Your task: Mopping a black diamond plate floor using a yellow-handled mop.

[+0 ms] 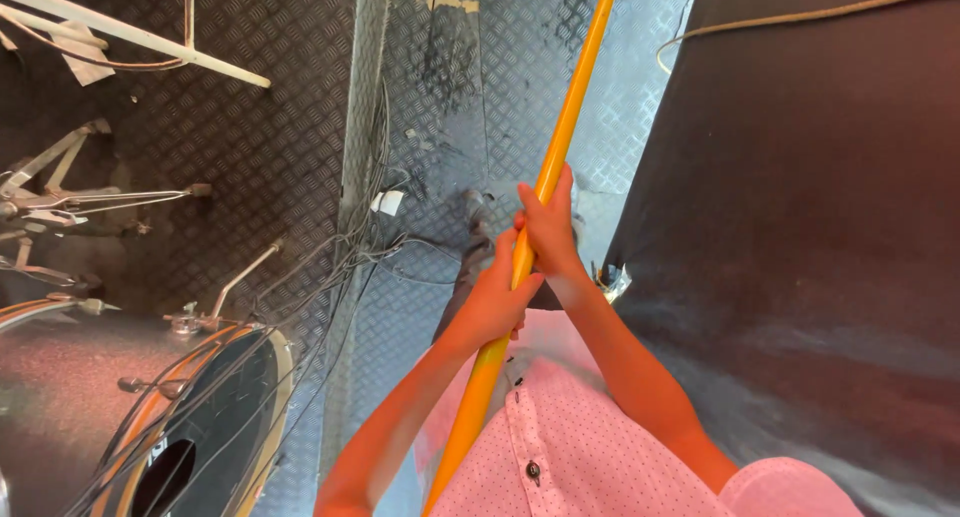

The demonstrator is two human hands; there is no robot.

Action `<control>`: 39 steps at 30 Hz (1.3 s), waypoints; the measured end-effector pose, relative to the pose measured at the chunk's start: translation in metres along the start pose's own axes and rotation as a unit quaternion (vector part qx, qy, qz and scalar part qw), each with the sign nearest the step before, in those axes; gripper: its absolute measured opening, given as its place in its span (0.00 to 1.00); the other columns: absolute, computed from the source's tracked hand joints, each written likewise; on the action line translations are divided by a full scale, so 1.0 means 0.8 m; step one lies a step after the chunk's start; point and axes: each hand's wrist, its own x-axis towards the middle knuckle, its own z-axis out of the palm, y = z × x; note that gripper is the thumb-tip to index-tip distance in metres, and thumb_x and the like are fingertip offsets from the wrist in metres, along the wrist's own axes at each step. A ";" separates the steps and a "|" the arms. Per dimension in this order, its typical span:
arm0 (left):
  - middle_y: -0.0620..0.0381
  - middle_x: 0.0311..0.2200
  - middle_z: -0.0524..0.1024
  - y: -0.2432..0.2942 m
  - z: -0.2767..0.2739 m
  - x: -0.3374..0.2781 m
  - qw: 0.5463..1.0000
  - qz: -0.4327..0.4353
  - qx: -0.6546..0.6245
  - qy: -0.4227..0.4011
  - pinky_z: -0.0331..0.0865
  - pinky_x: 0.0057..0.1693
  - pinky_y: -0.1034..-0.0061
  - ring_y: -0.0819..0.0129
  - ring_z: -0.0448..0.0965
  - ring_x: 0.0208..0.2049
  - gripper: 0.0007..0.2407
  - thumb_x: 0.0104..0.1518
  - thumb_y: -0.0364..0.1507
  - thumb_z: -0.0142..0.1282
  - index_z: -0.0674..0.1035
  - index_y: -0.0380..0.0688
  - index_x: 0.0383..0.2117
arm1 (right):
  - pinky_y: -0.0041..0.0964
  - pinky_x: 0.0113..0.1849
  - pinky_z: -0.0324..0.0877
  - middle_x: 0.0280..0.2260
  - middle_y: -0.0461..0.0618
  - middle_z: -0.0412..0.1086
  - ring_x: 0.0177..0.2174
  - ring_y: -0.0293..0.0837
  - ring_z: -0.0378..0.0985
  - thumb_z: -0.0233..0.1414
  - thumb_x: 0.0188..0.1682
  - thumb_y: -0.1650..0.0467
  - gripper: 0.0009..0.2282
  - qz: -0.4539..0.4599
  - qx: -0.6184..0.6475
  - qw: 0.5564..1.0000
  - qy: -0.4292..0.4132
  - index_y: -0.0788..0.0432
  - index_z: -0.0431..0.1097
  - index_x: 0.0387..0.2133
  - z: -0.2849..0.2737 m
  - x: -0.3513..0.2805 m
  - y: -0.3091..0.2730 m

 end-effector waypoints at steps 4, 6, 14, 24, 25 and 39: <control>0.55 0.16 0.71 0.016 -0.002 0.020 1.000 -0.006 -0.022 -0.013 0.68 0.18 0.73 0.69 0.72 0.11 0.29 0.61 0.28 0.49 0.48 0.53 0.67 | 0.30 0.19 0.66 0.31 0.46 0.59 0.19 0.34 0.66 0.53 0.52 0.74 0.36 0.039 -0.058 0.998 0.008 0.42 0.37 0.69 0.002 0.018 -0.024; 0.54 0.16 0.71 0.034 -0.001 0.031 1.000 -0.029 -0.006 -0.001 0.69 0.19 0.72 0.68 0.72 0.11 0.28 0.61 0.29 0.48 0.49 0.54 0.65 | 0.29 0.19 0.65 0.34 0.45 0.59 0.19 0.35 0.64 0.54 0.53 0.74 0.34 0.017 -0.042 0.999 -0.014 0.45 0.41 0.68 0.000 0.033 -0.031; 0.51 0.19 0.72 0.113 -0.004 0.140 1.000 -0.004 0.008 0.006 0.69 0.18 0.70 0.65 0.73 0.11 0.24 0.60 0.29 0.48 0.52 0.52 0.62 | 0.30 0.18 0.63 0.32 0.46 0.59 0.17 0.35 0.64 0.55 0.52 0.74 0.27 -0.008 -0.071 0.997 0.017 0.49 0.47 0.61 0.005 0.159 -0.102; 0.50 0.22 0.75 0.329 0.020 0.412 1.000 0.019 0.002 0.010 0.72 0.18 0.68 0.64 0.74 0.11 0.27 0.57 0.29 0.51 0.52 0.55 0.62 | 0.31 0.18 0.65 0.28 0.47 0.62 0.17 0.35 0.64 0.55 0.53 0.69 0.23 -0.019 -0.055 0.998 0.040 0.50 0.51 0.59 -0.026 0.458 -0.292; 0.50 0.22 0.75 0.356 0.022 0.432 1.000 0.021 -0.003 0.011 0.72 0.18 0.68 0.64 0.74 0.11 0.27 0.57 0.29 0.51 0.52 0.55 0.62 | 0.31 0.18 0.65 0.28 0.47 0.62 0.17 0.35 0.64 0.55 0.53 0.69 0.23 -0.020 -0.060 0.997 0.038 0.50 0.51 0.59 -0.029 0.489 -0.312; 0.52 0.26 0.78 0.349 0.053 0.539 0.985 0.150 0.066 0.060 0.74 0.29 0.74 0.72 0.81 0.22 0.27 0.56 0.30 0.65 0.59 0.43 0.56 | 0.31 0.18 0.63 0.27 0.50 0.60 0.17 0.36 0.61 0.55 0.52 0.71 0.25 0.073 0.022 0.997 0.026 0.45 0.49 0.58 -0.045 0.613 -0.429</control>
